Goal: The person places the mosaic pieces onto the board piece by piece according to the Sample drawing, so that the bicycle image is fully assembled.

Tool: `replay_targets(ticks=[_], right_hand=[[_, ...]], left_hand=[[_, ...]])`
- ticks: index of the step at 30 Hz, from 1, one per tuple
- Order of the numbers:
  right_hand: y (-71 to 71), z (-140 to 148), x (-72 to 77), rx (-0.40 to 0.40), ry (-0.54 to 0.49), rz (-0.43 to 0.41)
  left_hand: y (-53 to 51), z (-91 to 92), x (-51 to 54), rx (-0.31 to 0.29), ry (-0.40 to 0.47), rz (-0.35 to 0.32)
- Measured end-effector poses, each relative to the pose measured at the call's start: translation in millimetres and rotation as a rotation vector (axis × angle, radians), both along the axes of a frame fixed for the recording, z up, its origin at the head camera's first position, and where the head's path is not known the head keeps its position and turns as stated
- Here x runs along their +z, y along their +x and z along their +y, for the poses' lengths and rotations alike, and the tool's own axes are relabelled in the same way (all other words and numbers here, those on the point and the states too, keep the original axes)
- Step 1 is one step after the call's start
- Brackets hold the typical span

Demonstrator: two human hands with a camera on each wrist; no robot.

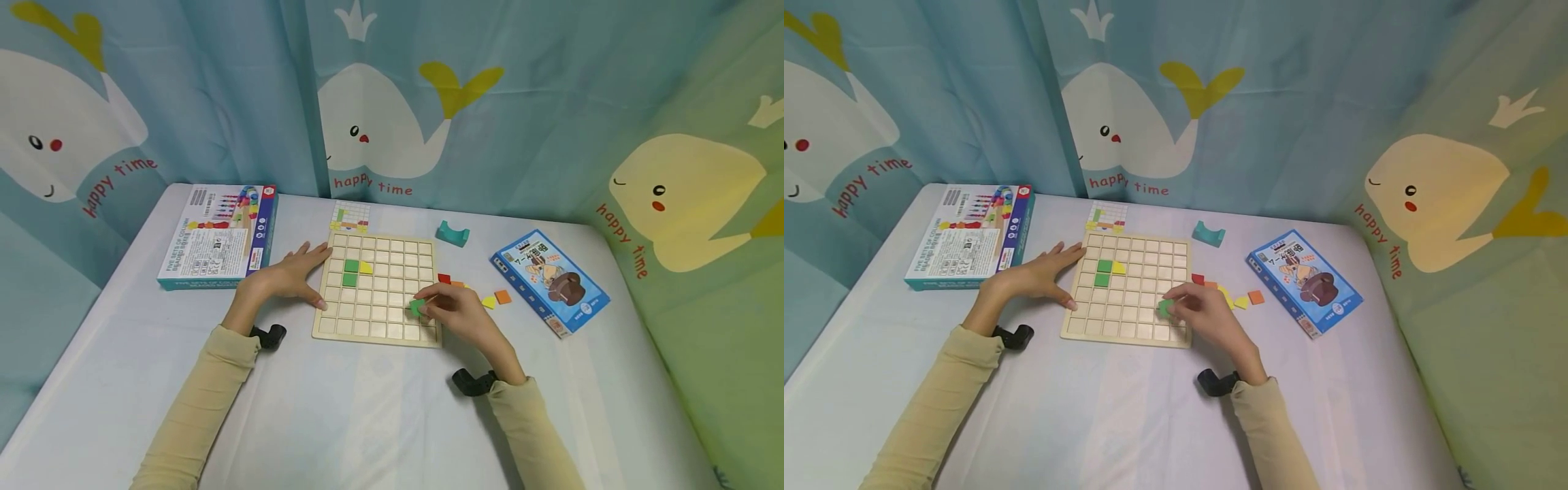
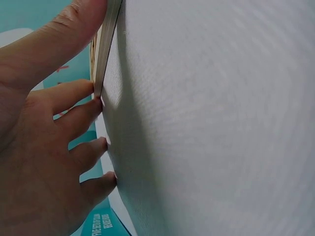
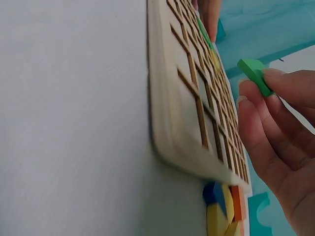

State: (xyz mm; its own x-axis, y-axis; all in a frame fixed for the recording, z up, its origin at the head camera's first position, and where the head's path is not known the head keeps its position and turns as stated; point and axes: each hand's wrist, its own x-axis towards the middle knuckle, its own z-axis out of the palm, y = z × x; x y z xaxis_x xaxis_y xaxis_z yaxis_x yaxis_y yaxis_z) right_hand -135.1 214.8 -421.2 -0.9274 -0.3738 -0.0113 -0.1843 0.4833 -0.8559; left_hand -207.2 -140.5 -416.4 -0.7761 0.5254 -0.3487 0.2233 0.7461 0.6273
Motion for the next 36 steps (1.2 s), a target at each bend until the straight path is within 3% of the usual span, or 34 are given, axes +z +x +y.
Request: replay_targets(ticks=[23, 36], right_hand=[[-23.9, -53.6, 16.4, 0.101, -0.046, 0.016], [-41.9, -83.3, 21.9, 0.14, 0.017, 0.021]], left_hand=[[-0.2, 1.1, 1.1, 0.007, -0.012, -0.009], [-1.8, 1.5, -1.2, 0.002, -0.024, -0.002]])
